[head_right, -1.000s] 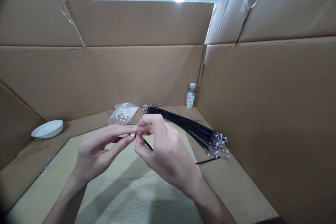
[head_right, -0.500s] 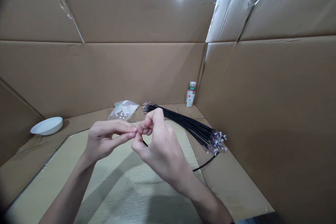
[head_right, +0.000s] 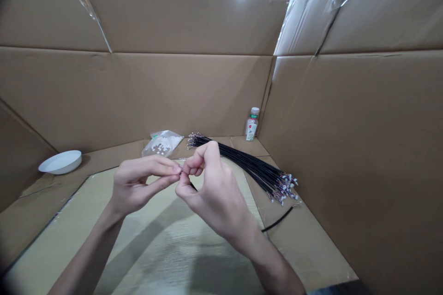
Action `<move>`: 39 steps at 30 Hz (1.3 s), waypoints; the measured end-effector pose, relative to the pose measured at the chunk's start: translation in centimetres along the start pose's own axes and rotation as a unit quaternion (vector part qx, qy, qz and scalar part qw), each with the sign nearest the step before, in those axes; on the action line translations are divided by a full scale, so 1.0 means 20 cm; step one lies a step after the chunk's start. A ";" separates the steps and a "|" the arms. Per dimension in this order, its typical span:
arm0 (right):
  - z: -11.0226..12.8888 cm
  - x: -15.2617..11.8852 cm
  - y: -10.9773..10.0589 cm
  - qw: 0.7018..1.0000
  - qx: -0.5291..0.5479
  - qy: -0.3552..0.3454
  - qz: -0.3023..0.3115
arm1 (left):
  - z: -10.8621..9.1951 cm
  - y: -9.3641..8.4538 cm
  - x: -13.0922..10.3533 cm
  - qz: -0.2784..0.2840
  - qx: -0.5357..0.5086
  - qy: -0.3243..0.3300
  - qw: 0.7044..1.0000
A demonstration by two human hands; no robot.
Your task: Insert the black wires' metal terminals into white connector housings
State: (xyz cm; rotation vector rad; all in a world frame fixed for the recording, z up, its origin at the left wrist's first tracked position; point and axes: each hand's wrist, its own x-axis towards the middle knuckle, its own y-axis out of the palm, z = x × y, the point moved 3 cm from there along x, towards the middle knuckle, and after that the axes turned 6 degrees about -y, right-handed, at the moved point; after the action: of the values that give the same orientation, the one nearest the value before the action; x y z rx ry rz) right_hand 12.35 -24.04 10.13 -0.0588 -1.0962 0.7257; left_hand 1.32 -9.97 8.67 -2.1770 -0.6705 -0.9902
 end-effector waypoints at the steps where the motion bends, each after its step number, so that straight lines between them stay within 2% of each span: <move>1: 0.00 0.00 0.00 1.000 0.005 0.000 0.001 | 0.00 0.00 0.00 -0.001 0.015 0.014 1.000; 3: 0.00 -0.01 0.00 1.000 -0.001 -0.010 -0.010 | 0.00 -0.01 0.00 -0.006 0.021 0.018 1.000; 8: 0.03 -0.02 0.01 0.998 -0.003 -0.034 -0.048 | 0.05 -0.02 -0.01 -0.012 -0.043 -0.039 0.998; 14: 0.00 0.01 0.00 0.989 0.138 0.027 -0.047 | 0.01 -0.02 -0.03 -0.043 -0.048 -0.016 0.998; 25: 0.03 0.00 0.01 0.978 0.195 0.011 -0.075 | -0.04 -0.03 -0.05 -0.037 -0.089 -0.060 0.993; 32: 0.02 -0.01 -0.03 0.984 0.166 0.067 -0.022 | -0.01 0.02 -0.04 -0.074 -0.110 -0.044 0.990; 39: -0.01 0.01 -0.05 0.968 0.205 0.143 0.023 | 0.05 0.11 -0.04 -0.091 -0.225 -0.061 0.968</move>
State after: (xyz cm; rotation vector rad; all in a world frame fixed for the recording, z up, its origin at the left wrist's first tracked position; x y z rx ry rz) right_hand 13.08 -24.62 10.62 0.1607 -0.6564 0.9424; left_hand 2.74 -10.85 6.69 -2.6249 -0.7709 -1.2045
